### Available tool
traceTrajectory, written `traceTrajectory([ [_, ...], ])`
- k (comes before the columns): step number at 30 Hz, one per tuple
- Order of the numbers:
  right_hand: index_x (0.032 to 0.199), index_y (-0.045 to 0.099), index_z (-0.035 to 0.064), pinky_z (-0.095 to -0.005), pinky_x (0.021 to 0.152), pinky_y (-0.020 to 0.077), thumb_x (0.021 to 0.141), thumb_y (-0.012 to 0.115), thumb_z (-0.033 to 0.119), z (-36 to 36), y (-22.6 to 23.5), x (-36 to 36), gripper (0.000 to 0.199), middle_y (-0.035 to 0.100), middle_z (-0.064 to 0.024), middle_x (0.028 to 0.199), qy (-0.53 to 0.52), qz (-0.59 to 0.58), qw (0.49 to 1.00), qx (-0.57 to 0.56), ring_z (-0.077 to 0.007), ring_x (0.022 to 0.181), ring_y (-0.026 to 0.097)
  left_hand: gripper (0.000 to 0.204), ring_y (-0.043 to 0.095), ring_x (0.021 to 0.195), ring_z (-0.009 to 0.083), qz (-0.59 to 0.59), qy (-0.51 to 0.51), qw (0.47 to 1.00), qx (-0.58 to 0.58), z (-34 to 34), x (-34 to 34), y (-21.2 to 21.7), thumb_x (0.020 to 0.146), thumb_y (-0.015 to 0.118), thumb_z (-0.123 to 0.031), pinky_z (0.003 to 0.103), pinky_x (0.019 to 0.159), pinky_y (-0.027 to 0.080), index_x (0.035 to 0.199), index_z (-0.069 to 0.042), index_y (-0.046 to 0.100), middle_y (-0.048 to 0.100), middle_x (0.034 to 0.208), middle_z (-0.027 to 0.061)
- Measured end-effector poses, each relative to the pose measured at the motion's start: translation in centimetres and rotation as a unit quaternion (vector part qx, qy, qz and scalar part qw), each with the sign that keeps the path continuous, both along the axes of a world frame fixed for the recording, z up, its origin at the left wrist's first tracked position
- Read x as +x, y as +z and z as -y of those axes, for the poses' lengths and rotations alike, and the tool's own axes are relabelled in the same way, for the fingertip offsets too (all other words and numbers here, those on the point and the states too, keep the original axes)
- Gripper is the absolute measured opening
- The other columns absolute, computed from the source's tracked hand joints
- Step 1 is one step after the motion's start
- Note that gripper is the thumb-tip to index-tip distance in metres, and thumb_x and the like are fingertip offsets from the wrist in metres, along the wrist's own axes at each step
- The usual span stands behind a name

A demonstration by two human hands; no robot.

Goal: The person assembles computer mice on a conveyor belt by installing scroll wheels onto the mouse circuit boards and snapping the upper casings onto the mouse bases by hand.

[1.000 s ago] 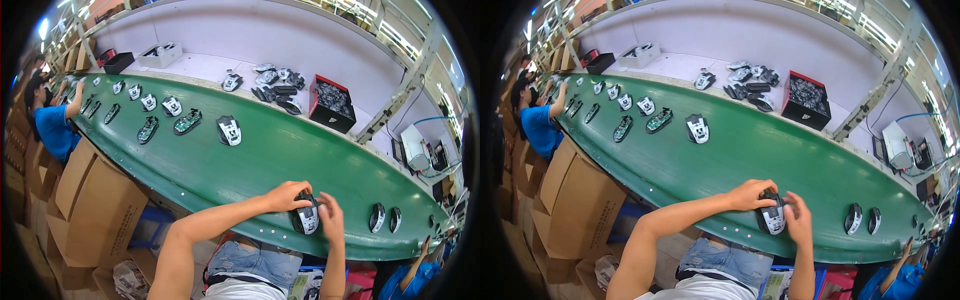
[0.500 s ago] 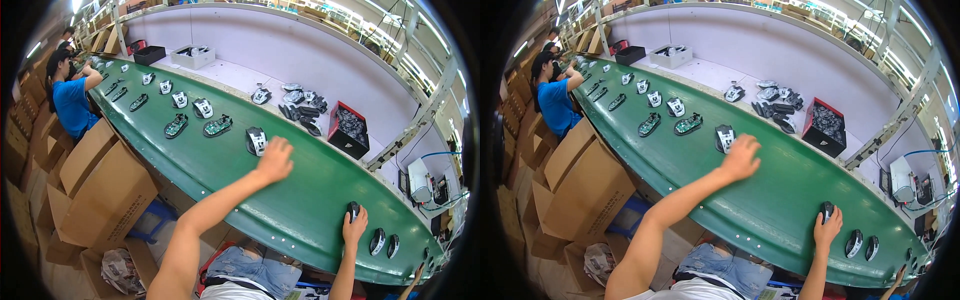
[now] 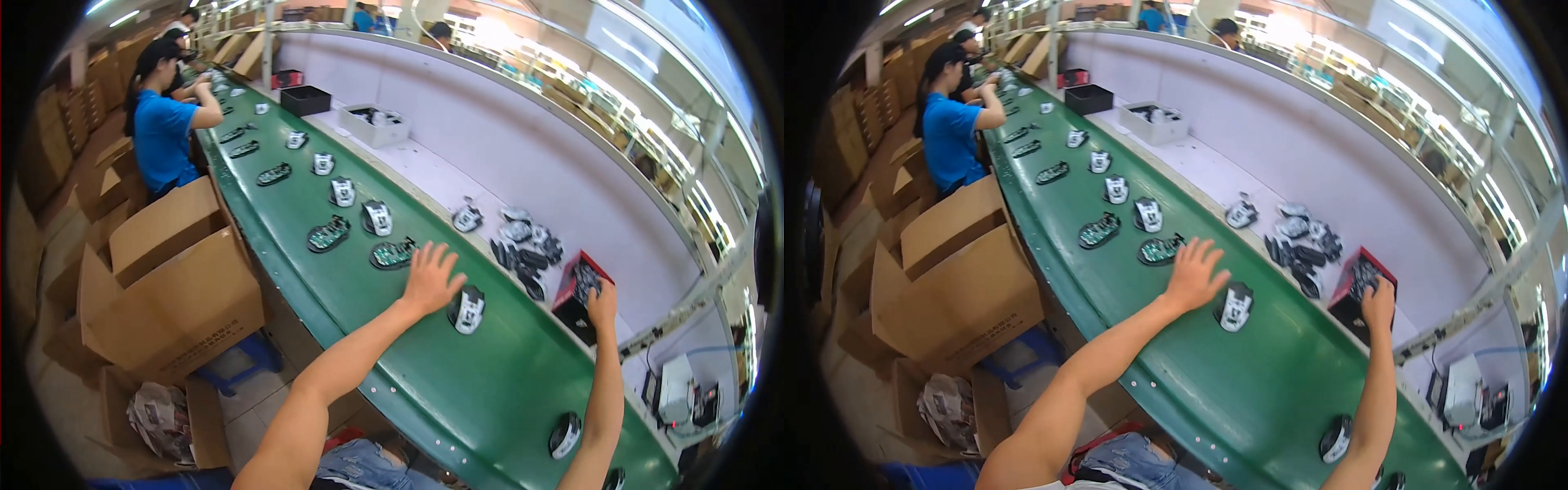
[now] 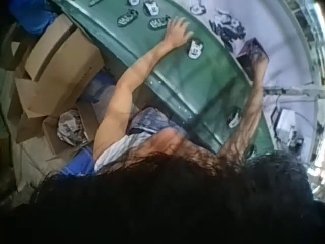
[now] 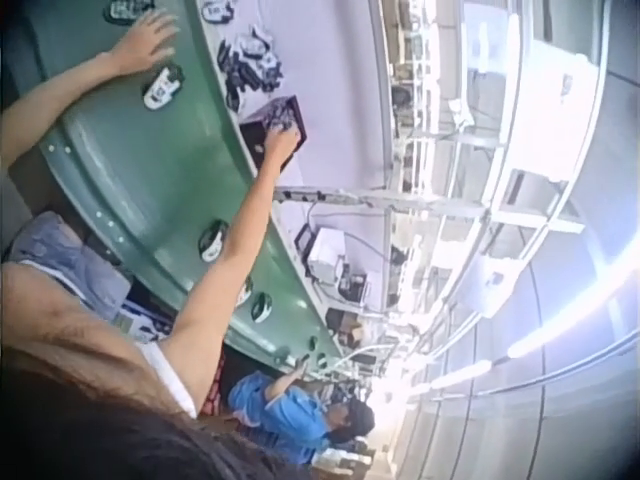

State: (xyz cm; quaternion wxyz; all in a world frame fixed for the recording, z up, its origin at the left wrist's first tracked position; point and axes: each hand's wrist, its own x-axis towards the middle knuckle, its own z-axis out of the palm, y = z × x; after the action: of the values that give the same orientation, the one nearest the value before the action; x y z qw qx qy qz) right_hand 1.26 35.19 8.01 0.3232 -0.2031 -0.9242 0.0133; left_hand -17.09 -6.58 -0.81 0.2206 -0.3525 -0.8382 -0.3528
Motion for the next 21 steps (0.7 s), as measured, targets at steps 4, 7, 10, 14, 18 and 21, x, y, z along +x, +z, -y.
traceTrajectory([
  [4,0.121,0.061,-0.0040,-0.0439,0.095,0.0497,0.088,0.062,0.026,-9.8,-2.6,-3.6,0.044,0.067,-0.0265,0.115,-0.038,0.068,0.994,-0.078,-0.0397,0.108,0.064,0.061,0.038,0.135,0.0447,0.036,0.183,0.978,-0.087,4.4,-4.7,-1.2,0.088,0.066,-0.041,0.061,0.111,0.028,0.134,-0.003,0.052,0.049,0.138,0.0220],
  [7,0.112,0.067,-0.0035,-0.0444,0.094,0.0507,0.083,0.068,0.036,-9.7,-4.9,-5.8,0.049,0.067,-0.0304,0.109,-0.062,0.179,0.968,-0.163,-0.0418,0.108,0.065,0.063,0.047,0.124,0.0355,0.117,0.160,0.963,-0.183,3.6,-3.0,0.7,0.082,0.074,-0.043,0.054,0.103,0.037,0.127,-0.003,0.055,0.055,0.126,0.0168],
  [10,0.107,0.068,-0.0001,-0.0456,0.091,0.0521,0.079,0.073,0.034,-9.5,-5.7,-7.5,0.045,0.069,-0.0264,0.107,-0.117,0.200,0.970,-0.072,-0.0433,0.103,0.065,0.057,0.052,0.111,0.0313,0.084,0.168,0.964,-0.188,3.0,-2.8,0.5,0.079,0.076,-0.046,0.048,0.091,0.041,0.113,-0.003,0.058,0.055,0.115,0.0155],
  [14,0.100,0.062,0.0053,-0.0478,0.085,0.0519,0.076,0.078,0.024,-8.0,-5.4,-7.6,0.034,0.070,-0.0202,0.100,-0.126,0.124,0.982,-0.067,-0.0418,0.097,0.066,0.071,0.055,0.107,0.0355,0.149,0.179,0.961,-0.151,3.4,-3.3,1.2,0.071,0.083,-0.049,0.048,0.090,0.046,0.116,-0.001,0.055,0.054,0.115,0.0194],
  [18,0.101,0.058,0.0074,-0.0503,0.081,0.0509,0.078,0.077,0.020,-5.8,-4.4,-6.7,0.032,0.069,-0.0185,0.096,-0.119,0.001,0.989,-0.092,-0.0414,0.095,0.066,0.076,0.059,0.105,0.0439,0.202,0.163,0.962,-0.088,3.8,-3.3,1.1,0.070,0.085,-0.050,0.052,0.087,0.051,0.118,0.000,0.053,0.054,0.114,0.0214],
  [21,0.102,0.057,0.0062,-0.0470,0.077,0.0510,0.087,0.071,0.019,-5.4,-3.6,-5.2,0.024,0.068,-0.0172,0.092,-0.091,-0.073,0.990,-0.074,-0.0381,0.087,0.067,0.076,0.062,0.104,0.0468,0.233,0.159,0.958,-0.050,4.0,-2.9,1.9,0.070,0.086,-0.047,0.053,0.086,0.053,0.119,0.000,0.053,0.059,0.112,0.0219],
])
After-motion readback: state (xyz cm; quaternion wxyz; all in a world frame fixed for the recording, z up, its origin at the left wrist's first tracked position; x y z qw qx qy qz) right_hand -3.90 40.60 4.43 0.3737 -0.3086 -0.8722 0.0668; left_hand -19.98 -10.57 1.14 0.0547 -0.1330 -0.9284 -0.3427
